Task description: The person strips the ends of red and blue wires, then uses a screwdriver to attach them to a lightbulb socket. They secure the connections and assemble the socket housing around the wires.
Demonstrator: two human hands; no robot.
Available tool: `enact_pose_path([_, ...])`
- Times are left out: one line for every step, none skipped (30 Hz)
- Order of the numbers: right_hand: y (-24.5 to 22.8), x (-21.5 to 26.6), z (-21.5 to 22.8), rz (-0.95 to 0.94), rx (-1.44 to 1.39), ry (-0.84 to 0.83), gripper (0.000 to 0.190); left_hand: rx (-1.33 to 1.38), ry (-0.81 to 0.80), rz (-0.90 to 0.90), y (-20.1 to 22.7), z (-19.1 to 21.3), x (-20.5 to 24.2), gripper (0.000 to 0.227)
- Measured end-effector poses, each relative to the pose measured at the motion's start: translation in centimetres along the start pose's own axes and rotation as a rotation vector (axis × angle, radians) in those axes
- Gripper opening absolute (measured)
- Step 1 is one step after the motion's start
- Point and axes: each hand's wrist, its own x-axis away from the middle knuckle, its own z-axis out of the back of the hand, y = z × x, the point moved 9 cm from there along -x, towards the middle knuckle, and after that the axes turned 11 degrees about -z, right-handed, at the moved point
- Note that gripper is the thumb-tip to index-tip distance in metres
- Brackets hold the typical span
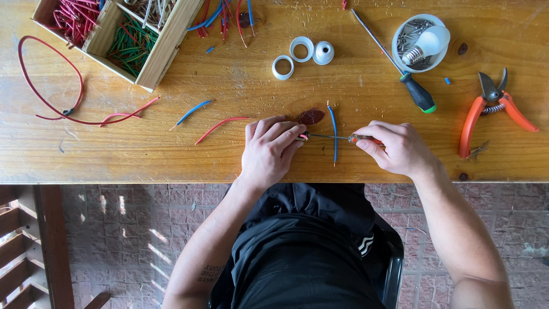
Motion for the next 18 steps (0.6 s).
enact_pose_path([0.0,0.0,0.0,-0.001,0.001,0.0,0.017,0.001,0.0,0.0,0.0,0.0,0.0,0.026])
enact_pose_path([-0.2,0.0,0.0,0.006,0.012,0.005,0.017,0.001,-0.003,0.001,0.0,0.0,-0.1,0.026])
enact_pose_path([-0.3,0.0,0.0,0.013,0.023,0.009,0.017,0.002,-0.006,0.003,0.0,0.0,0.0,0.026])
enact_pose_path([-0.2,0.1,-0.1,0.012,0.023,0.009,0.017,0.002,-0.007,0.003,0.0,0.0,0.0,0.026])
enact_pose_path([-0.1,0.1,-0.2,0.014,0.027,0.006,0.018,0.002,-0.005,0.003,0.0,0.0,0.0,0.026])
enact_pose_path([0.0,0.2,-0.3,0.016,0.032,0.004,0.018,0.002,-0.004,0.002,0.0,0.0,0.0,0.026])
enact_pose_path([-0.1,0.2,-0.2,0.016,0.032,0.004,0.018,0.002,-0.004,0.003,-0.1,0.0,0.0,0.026])
enact_pose_path([-0.1,0.1,-0.2,0.014,0.021,-0.005,0.019,-0.001,-0.006,0.001,-0.1,-0.1,0.0,0.026])
enact_pose_path([-0.1,0.1,-0.1,0.011,0.01,-0.013,0.021,-0.003,-0.007,-0.001,0.0,-0.1,0.0,0.026])
enact_pose_path([0.2,0.1,-0.3,0.01,0.011,-0.014,0.021,-0.002,-0.007,-0.001,0.0,-0.1,0.0,0.026])
enact_pose_path([0.4,0.2,-0.5,0.017,0.002,-0.024,0.023,-0.003,-0.009,0.001,0.0,-0.1,0.0,0.026])
enact_pose_path([0.7,0.2,-0.8,0.024,-0.007,-0.035,0.027,-0.003,-0.012,0.003,0.0,-0.1,0.0,0.025])
enact_pose_path([0.7,0.3,-0.9,0.021,-0.006,-0.034,0.027,0.0,-0.012,0.001,0.0,0.0,-0.1,0.025])
enact_pose_path([0.6,0.4,-0.8,0.021,-0.021,-0.013,0.025,0.007,-0.018,0.003,0.0,0.0,-0.2,0.025])
enact_pose_path([0.5,0.4,-0.8,0.024,-0.038,0.008,0.023,0.013,-0.023,0.006,0.0,0.0,-0.2,0.025])
enact_pose_path([0.1,0.3,-0.7,0.023,-0.037,0.008,0.023,0.014,-0.023,0.006,0.0,-0.1,-0.2,0.025])
enact_pose_path([-0.1,0.1,-0.5,-0.001,-0.012,0.03,0.019,0.015,-0.024,0.007,0.0,-0.1,-0.2,0.025])
enact_pose_path([-0.4,-0.1,-0.2,-0.024,0.012,0.053,0.018,0.016,-0.025,0.008,0.0,-0.2,-0.2,0.026])
